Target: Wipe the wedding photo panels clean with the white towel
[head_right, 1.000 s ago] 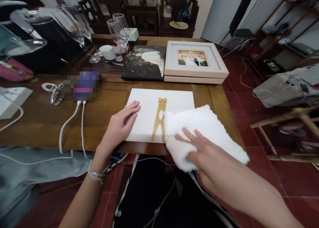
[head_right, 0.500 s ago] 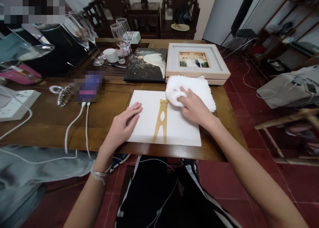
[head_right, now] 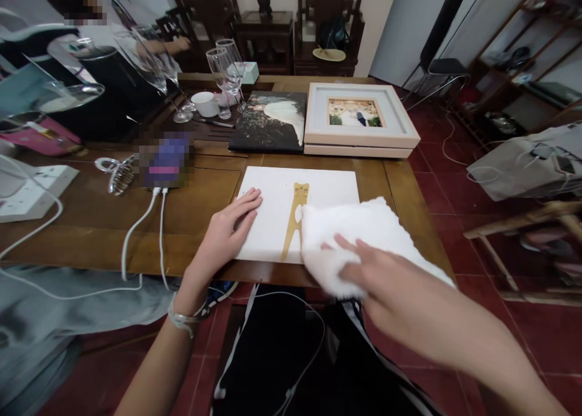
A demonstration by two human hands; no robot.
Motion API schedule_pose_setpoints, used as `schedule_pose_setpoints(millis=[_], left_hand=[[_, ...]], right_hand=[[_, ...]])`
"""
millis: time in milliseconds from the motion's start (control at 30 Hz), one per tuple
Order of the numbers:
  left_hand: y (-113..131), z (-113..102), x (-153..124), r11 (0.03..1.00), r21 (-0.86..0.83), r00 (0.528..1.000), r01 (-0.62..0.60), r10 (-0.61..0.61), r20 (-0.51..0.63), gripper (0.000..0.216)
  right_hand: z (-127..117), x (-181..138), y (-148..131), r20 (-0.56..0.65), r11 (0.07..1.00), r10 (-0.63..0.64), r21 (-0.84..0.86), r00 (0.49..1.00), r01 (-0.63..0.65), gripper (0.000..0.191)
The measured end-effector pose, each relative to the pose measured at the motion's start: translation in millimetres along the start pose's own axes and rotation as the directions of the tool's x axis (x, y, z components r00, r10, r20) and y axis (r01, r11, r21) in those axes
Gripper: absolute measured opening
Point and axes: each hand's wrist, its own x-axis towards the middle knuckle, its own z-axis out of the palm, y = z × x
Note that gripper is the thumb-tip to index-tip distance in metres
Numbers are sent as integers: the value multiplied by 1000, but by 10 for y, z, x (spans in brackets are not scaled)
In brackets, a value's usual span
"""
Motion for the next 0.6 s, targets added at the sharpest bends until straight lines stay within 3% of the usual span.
schedule_pose_setpoints(millis=[67,167,267,400,600], left_hand=[[0,-4,1,1000,-2,1000,-2,2,5,31],[-1,-7,2,1000,-2,1000,2,-2,7,31],[2,-7,2,1000,-1,1000,13,-13,1,30],[11,-5,0,1000,2,1000,19,-19,-6,32],[3,1,1,1000,28,1000,11,-11,21,35]], right_hand=[[-48,379,144,15,999,54,3,998,-54,29],[-4,959,327,-129,992,125,-1,984,-127,30],[132,1278,332,-249,989,137,-15,959,-146,41],[277,1131,2,-204,996,80,-18,976,-85,48],[346,529,-596,-34,986,-157,51,987,158,31]])
